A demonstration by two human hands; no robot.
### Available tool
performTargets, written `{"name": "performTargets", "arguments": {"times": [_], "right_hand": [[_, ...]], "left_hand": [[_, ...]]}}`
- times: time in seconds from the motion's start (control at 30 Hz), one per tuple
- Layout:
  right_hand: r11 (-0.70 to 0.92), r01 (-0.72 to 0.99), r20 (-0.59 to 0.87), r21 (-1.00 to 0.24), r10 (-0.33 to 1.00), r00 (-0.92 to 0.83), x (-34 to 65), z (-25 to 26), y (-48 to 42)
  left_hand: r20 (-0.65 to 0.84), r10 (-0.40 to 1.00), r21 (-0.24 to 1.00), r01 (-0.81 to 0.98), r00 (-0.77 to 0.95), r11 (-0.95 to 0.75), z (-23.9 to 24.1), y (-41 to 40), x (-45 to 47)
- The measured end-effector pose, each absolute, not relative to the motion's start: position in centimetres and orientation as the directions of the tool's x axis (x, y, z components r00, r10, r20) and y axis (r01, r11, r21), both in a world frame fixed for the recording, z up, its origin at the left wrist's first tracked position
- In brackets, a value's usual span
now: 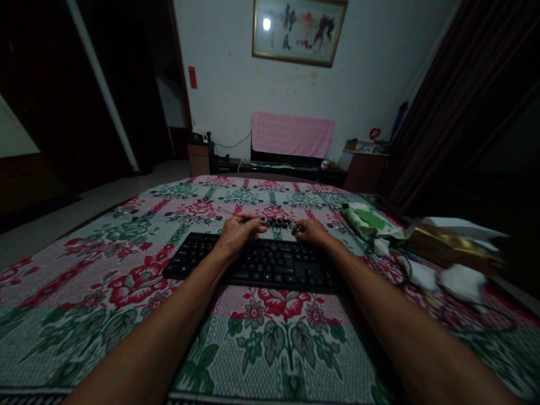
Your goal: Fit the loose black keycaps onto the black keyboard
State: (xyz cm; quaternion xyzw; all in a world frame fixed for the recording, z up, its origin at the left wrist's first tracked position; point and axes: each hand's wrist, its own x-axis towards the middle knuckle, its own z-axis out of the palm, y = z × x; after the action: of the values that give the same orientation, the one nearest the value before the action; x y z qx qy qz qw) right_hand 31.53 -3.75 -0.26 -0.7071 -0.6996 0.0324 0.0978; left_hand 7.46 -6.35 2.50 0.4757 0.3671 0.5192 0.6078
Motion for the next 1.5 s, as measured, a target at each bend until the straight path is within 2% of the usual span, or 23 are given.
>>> {"name": "performTargets", "arguments": {"times": [0.1,0.27,0.43,0.8,0.97,1.1,1.27,1.5], "right_hand": [[0.022,0.984,0.078,-0.176,0.997,-0.009,31.6,-0.5,-3.3],[-0.101,0.953,0.181,-0.286,0.971,0.157,31.0,-0.9,-2.4],[-0.17,0.938,0.194,-0.302,0.953,0.235,30.7,-1.5,-1.6],[-0.132,0.943,0.159,-0.304,0.969,0.187,30.8,-1.3,-1.5],[-0.159,0.933,0.163,-0.323,0.962,0.22,30.4,-0.1,-3.0],[-0.052,0.936,0.26,-0.347,0.954,0.149,29.7,0.2,-5.7],[0.098,0.917,0.31,-0.386,0.95,0.029,28.2,-0.2,-8.8],[0.137,0.937,0.305,-0.323,0.952,-0.034,27.4,-0.6,-9.5]], "left_hand": [[0.047,0.981,0.963,-0.271,0.188,0.006,2.4,-6.3,7.5],[0.055,0.978,0.962,-0.272,0.2,0.001,2.3,-6.1,7.5],[0.053,0.977,0.96,-0.281,0.208,0.008,2.4,-6.2,7.5],[0.042,0.976,0.977,-0.211,0.214,0.004,2.7,-6.6,7.5],[0.022,0.964,0.99,-0.141,0.264,0.016,2.9,-6.7,7.4],[0.049,0.948,0.997,-0.065,0.315,-0.03,2.6,-6.6,7.6],[0.1,0.903,0.994,-0.011,0.418,-0.105,1.9,-6.4,8.0],[0.127,0.868,0.988,0.012,0.481,-0.151,1.0,-6.1,7.7]]}}
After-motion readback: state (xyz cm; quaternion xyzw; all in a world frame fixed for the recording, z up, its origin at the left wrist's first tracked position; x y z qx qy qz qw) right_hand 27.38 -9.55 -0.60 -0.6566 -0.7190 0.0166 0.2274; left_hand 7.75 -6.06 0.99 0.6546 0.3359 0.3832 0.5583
